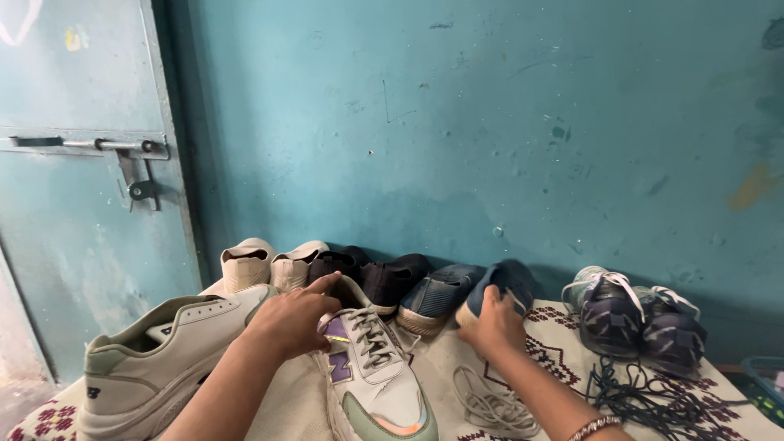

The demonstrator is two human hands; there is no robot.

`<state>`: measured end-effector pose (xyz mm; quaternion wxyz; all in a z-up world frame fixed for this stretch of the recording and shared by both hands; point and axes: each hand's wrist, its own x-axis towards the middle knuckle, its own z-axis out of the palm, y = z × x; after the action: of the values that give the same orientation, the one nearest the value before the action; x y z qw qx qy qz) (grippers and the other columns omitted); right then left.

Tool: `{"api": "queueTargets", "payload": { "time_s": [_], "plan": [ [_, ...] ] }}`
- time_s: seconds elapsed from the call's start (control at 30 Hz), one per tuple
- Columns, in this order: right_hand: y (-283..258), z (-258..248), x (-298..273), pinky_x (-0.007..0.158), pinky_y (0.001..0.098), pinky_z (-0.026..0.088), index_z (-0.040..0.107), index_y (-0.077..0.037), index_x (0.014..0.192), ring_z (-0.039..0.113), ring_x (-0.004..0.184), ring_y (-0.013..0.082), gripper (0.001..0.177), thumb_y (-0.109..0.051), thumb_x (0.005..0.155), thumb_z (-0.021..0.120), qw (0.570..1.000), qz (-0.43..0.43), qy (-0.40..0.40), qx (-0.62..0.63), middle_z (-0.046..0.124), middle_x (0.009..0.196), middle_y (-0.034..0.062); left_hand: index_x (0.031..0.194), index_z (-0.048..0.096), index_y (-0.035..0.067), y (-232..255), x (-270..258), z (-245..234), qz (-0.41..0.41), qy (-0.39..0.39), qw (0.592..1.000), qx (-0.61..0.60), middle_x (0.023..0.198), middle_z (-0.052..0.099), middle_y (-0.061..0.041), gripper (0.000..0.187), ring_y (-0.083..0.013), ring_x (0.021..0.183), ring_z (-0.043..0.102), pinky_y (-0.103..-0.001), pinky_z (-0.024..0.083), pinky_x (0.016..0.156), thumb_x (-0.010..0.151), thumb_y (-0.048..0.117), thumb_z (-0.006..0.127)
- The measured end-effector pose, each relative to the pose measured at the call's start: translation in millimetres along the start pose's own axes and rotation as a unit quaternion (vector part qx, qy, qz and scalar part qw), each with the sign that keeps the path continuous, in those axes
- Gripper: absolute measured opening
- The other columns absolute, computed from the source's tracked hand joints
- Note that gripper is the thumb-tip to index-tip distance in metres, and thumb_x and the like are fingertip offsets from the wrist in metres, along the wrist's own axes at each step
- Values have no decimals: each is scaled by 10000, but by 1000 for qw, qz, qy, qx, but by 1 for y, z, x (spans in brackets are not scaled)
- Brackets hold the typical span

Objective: The person removes a white shoelace from a white sneaker and then re-laces the same shoe by threading the lace through the eyelets and tying it. The task is performed on a table with several other shoes visible in the background.

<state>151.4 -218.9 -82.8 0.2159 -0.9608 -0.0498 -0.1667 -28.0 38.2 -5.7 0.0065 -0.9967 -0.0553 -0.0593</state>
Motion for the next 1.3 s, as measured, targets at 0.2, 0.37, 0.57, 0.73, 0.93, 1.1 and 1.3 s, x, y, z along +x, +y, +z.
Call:
{"api": "queueTargets", "payload": {
  "time_s": [0.2, 0.37, 0.57, 0.73, 0.93, 1.1, 1.3],
  "plan": [
    [-24, -4, -8, 899, 470, 569, 436, -133, 1296, 655, 1118, 381, 779, -282, 676, 883, 981, -93, 134, 104, 542, 1355, 166, 1310, 643, 297, -3, 1, 8, 3, 17, 1000, 11, 1669, 219, 120, 596, -213, 1346, 529, -387, 482, 1075, 763, 369, 869],
    [-50, -22, 0, 1021, 481, 436, 232, -152, 1555, 452, 1308, 461, 1134, -267, 645, 898, 924, -309, 146, 172, 371, 1528, 286, 1275, 665, 302, 1, -5, -3, 22, 28, 995, 90, 1663, 218, 78, 552, -198, 1532, 238, -421, 365, 1175, 774, 429, 860],
    [-33, -13, -21, 1023, 468, 446, 351, -134, 1491, 520, 1304, 395, 801, -389, 852, 762, 922, -294, 106, 230, 485, 1459, 216, 1216, 717, 377, 4, -19, -25, 14, 0, 992, 122, 1667, 196, 125, 459, -151, 1579, 95, -514, 82, 1291, 778, 446, 834],
    [4, -18, -18, 722, 374, 582, 541, -171, 1384, 733, 871, 229, 595, -528, 912, 599, 927, -90, -96, 352, 747, 1041, 89, 1272, 723, 371, 15, -19, -43, 58, 73, 994, 64, 1576, 436, 147, 528, -184, 1505, 206, -491, 165, 1243, 763, 473, 820],
    [56, -51, -4, 570, 307, 586, 642, -109, 1260, 742, 704, 168, 545, -534, 933, 541, 901, -31, -75, 427, 760, 845, 83, 1212, 744, 312, 59, 9, -79, 4, 120, 993, 3, 1359, 622, 152, 544, -136, 1307, 461, -421, 368, 1016, 743, 583, 780],
    [84, -71, -17, 549, 328, 548, 594, -76, 1315, 698, 613, 215, 572, -528, 969, 544, 928, -4, 13, 372, 717, 766, 143, 1159, 760, 254, 143, 30, -61, -75, 187, 973, -113, 1286, 654, 65, 527, -191, 1279, 497, -503, 366, 1010, 720, 539, 821],
    [102, -45, -36, 644, 333, 571, 165, -254, 1668, 711, 801, 184, 930, -438, 872, 609, 906, -96, -88, 402, 727, 1036, 73, 996, 798, 133, 242, 74, -5, -148, 272, 937, -163, 1433, 524, -26, 310, -274, 1324, 445, -548, 326, 996, 807, 378, 782]
  ]
}}
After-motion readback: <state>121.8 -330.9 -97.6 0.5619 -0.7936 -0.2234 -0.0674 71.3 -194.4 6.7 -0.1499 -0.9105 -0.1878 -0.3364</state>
